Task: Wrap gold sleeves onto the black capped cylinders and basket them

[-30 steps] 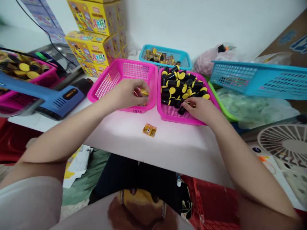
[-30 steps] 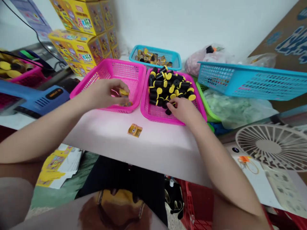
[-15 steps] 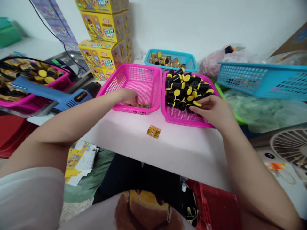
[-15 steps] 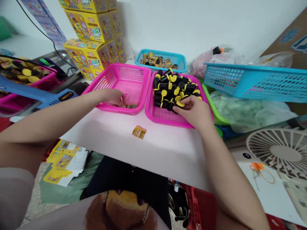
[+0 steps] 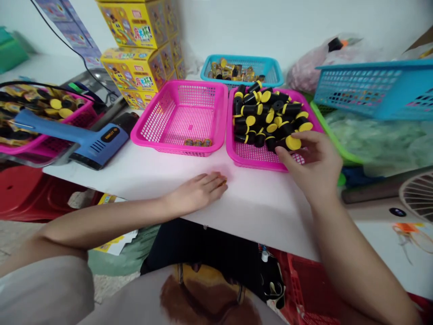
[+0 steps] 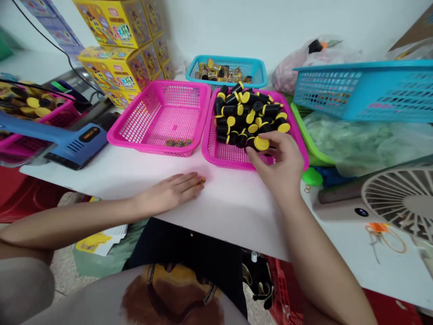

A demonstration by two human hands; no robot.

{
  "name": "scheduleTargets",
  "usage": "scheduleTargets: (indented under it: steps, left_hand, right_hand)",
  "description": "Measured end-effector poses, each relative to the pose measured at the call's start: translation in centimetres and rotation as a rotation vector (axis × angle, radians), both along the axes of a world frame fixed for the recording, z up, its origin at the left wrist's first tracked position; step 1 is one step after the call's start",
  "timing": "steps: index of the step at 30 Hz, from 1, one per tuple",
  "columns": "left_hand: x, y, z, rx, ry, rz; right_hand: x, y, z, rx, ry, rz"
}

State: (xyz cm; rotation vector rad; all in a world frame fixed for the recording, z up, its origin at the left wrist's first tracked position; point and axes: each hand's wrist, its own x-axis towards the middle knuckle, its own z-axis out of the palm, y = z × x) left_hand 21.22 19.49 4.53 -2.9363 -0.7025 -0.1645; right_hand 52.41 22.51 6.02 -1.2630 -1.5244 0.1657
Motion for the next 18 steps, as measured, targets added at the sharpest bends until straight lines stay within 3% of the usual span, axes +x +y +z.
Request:
scheduleTargets:
  steps: [2,4,8,11,15,18]
  left_hand:
    - [0.0,-2.1,-2.0,-0.008,0.024,0.082]
    - [-0.4,-4.3,-2.8,0.000,0.017,0.092]
    - [-1.5,-8.9,-2.1,0.073,0.018,0.039]
    - [-2.0,-10.6,-1.7,0.105,0.015,-0.024]
    - [-1.8,-8.3,-1.9,0.165,-0.096,-0.070]
    - [-1.4,-4.6,-1.9,0.035,-0.106,-0.030]
  right_hand:
    - [0.2,0.0,-0.2,-0.019,-0.016,0.022]
    - [0.4,0.1,-0.4,-0.029,-0.011,0.027]
    - [0.6,0.1,-0.5,-0.022,-0.039,0.033]
    - [0.5,0.1,-0.4,-0.011,-0.102,0.055]
    - [0.3,0.0,-0.3,-0.020,-0.167,0.065]
    - [0.2,-0.1,-0.1,-0.002,-0.181,0.068]
